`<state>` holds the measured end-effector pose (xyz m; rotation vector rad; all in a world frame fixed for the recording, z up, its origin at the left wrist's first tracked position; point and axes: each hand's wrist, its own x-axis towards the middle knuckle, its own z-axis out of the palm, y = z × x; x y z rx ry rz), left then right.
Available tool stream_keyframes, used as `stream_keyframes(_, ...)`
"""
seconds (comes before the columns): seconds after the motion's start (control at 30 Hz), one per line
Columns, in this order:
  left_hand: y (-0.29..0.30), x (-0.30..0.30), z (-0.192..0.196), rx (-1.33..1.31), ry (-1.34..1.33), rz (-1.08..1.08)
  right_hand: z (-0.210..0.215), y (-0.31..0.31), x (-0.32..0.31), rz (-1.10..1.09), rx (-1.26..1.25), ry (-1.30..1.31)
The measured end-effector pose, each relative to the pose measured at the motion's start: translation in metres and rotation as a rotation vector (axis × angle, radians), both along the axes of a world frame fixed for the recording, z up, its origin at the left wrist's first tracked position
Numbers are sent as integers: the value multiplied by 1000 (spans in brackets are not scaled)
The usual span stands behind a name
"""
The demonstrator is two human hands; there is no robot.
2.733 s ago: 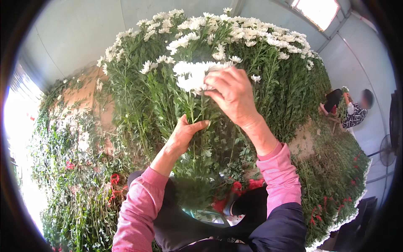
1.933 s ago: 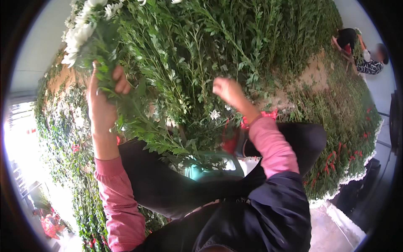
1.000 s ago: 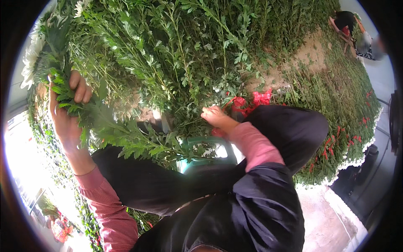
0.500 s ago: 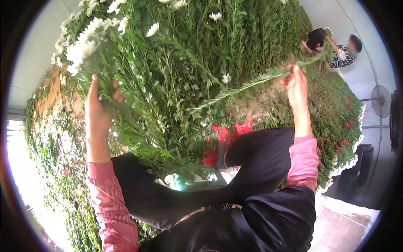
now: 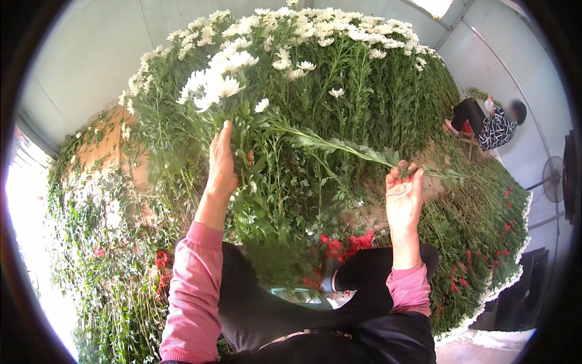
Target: The person gathers white chrysanthemum stems into bunches, aligns them, and ties each bundle with a red ribbon. The person places the finished bundles on the floor beside a large pile of loose stems.
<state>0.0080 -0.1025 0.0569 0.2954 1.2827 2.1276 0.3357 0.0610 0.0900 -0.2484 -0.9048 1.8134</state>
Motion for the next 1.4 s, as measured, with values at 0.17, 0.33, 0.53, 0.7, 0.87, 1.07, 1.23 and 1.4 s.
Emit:
stream_keyframes(0.17, 7, 17, 24, 2, 24, -82, -13, -9, -17, 132, -100, 16)
stream_keyframes(0.33, 7, 5, 9, 42, 3, -120, -29, -7, -22, 279, 7, -1339)
stream_keyframes(0.53, 14, 28, 17, -59, 65, -126, -11, -58, -96, -446, 1237, -1045)
stream_keyframes(0.7, 18, 42, 24, -26, 12, -235, -25, -43, -157, -351, 1299, -1022)
stream_keyframes(0.87, 15, 37, 13, 127, -97, -354, -24, -28, -164, 167, 479, -818)
stream_keyframes(1.07, 2, 45, 14, 95, -226, -310, -62, 76, -140, -126, -422, -418)
stream_keyframes(1.23, 0, 39, 22, -126, -143, -470, 17, 20, -96, 322, 114, -801)
stream_keyframes(1.4, 20, 58, 12, -53, -101, -335, 66, -43, -127, 487, 221, -635)
